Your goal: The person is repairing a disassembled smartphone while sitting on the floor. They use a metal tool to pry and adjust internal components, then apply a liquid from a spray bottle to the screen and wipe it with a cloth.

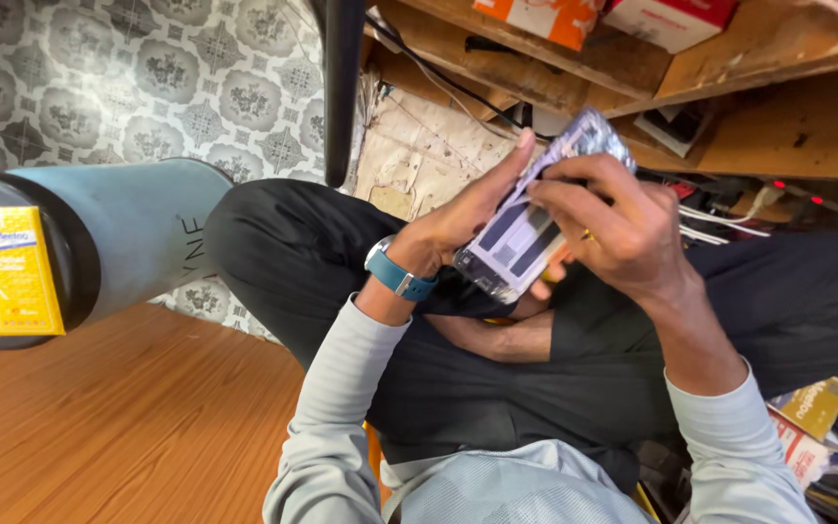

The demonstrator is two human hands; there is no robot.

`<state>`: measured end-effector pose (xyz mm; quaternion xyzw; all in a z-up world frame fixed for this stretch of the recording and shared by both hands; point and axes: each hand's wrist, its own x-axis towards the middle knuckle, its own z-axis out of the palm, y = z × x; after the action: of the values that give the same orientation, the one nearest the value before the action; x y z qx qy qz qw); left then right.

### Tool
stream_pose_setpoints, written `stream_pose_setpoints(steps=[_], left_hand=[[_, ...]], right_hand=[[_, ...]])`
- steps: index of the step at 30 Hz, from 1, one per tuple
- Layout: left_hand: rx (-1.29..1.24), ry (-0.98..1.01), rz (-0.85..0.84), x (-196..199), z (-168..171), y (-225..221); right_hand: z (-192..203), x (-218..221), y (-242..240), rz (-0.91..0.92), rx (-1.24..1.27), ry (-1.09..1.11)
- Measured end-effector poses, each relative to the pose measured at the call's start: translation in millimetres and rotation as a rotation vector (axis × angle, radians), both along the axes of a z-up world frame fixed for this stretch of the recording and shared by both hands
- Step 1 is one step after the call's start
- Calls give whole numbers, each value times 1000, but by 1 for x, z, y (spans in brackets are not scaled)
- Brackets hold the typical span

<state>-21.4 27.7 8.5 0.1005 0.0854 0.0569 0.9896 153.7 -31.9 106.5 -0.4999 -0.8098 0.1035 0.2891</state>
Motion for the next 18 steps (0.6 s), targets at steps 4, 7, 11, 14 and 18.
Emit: stream_pose_setpoints(steps=[4, 7, 11, 14, 18], left_hand=[[89, 124, -64, 1, 2, 0], [22, 68, -66, 0, -1, -2], [60, -77, 83, 3, 0, -4], [-27, -39, 247, 9, 4, -2], [-299, 227, 356, 13, 5, -2]], right_hand=[[1, 0, 0, 25, 4, 41], [4, -2, 3, -116, 190, 1], [13, 5, -2, -309, 55, 107], [11, 10, -4, -95, 53, -8], [1, 2, -7, -16, 41, -134]])
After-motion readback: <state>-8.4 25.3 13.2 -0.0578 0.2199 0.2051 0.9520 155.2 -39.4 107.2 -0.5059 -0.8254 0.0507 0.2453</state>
